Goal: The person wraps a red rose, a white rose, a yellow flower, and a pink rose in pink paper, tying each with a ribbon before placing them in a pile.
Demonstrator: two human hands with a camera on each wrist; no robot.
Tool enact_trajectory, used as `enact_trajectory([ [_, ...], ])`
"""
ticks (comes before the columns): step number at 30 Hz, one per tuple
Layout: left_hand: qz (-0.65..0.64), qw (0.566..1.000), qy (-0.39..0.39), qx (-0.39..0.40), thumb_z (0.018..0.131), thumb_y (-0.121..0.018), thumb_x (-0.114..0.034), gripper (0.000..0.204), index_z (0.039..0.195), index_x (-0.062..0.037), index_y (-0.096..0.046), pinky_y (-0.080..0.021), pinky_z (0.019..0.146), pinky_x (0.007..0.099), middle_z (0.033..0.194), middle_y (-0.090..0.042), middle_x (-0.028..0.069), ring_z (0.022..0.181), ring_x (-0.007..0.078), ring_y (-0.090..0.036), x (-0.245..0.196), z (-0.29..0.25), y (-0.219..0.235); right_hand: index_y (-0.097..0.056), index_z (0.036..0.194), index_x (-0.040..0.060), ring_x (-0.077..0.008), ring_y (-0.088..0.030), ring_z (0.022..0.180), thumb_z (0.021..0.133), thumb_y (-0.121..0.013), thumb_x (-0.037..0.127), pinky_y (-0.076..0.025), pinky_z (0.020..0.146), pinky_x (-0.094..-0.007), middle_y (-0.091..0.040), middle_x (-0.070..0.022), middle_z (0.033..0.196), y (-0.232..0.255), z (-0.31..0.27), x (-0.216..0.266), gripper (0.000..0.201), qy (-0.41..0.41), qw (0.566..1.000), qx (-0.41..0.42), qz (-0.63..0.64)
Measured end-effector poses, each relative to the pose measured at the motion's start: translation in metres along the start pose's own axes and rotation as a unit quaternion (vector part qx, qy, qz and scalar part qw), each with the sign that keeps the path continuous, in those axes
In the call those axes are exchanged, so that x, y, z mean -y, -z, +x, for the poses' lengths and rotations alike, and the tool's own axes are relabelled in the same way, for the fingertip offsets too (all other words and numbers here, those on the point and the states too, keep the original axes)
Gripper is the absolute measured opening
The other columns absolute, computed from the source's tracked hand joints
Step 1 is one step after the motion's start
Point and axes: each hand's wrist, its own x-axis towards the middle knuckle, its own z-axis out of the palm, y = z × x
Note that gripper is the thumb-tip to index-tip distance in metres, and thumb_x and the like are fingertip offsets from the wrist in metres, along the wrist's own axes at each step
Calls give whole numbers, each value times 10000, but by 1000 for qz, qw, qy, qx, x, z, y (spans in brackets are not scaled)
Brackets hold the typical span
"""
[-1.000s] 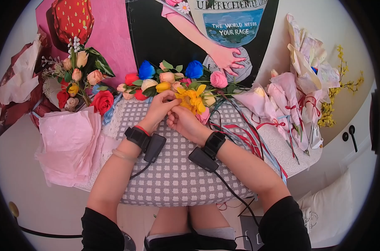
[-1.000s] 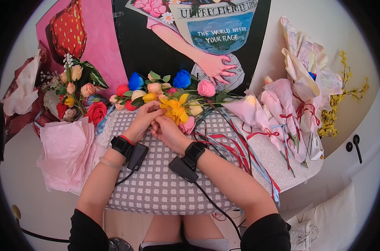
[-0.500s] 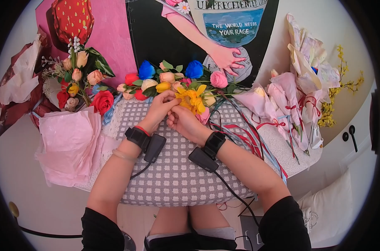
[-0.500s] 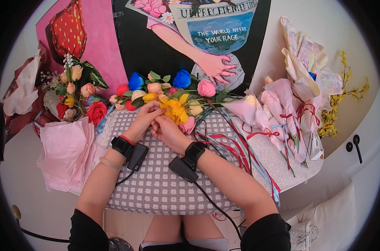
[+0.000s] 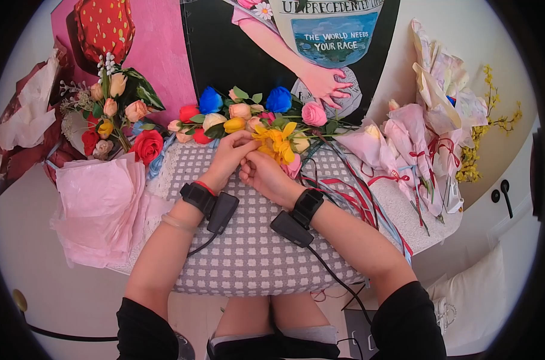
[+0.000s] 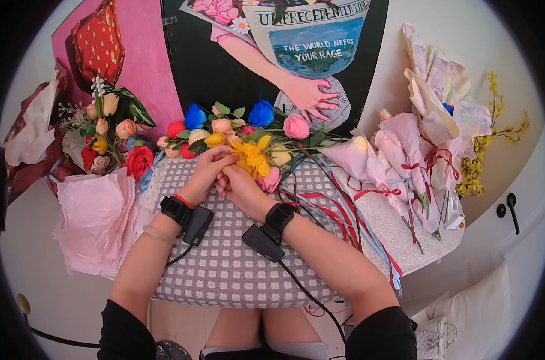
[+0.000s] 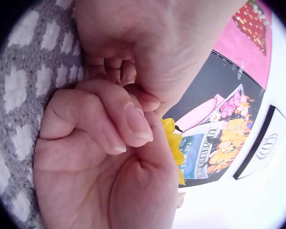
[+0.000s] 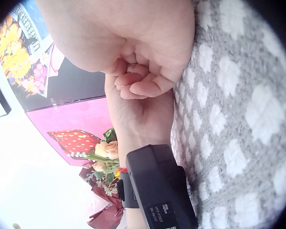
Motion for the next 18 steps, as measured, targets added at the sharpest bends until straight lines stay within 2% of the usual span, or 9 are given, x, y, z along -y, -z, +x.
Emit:
enact_trajectory([
  [18, 20, 1000, -11, 7, 847, -566, -110, 76, 890, -54, -538, -310, 408, 131, 713, -526, -42, 482, -17, -417, 0, 0, 1, -452, 768, 78, -113, -426, 611, 918, -384, 186, -360, 593, -236, -434, 13, 646, -1, -1, 1, 197, -2, 1000, -2, 1],
])
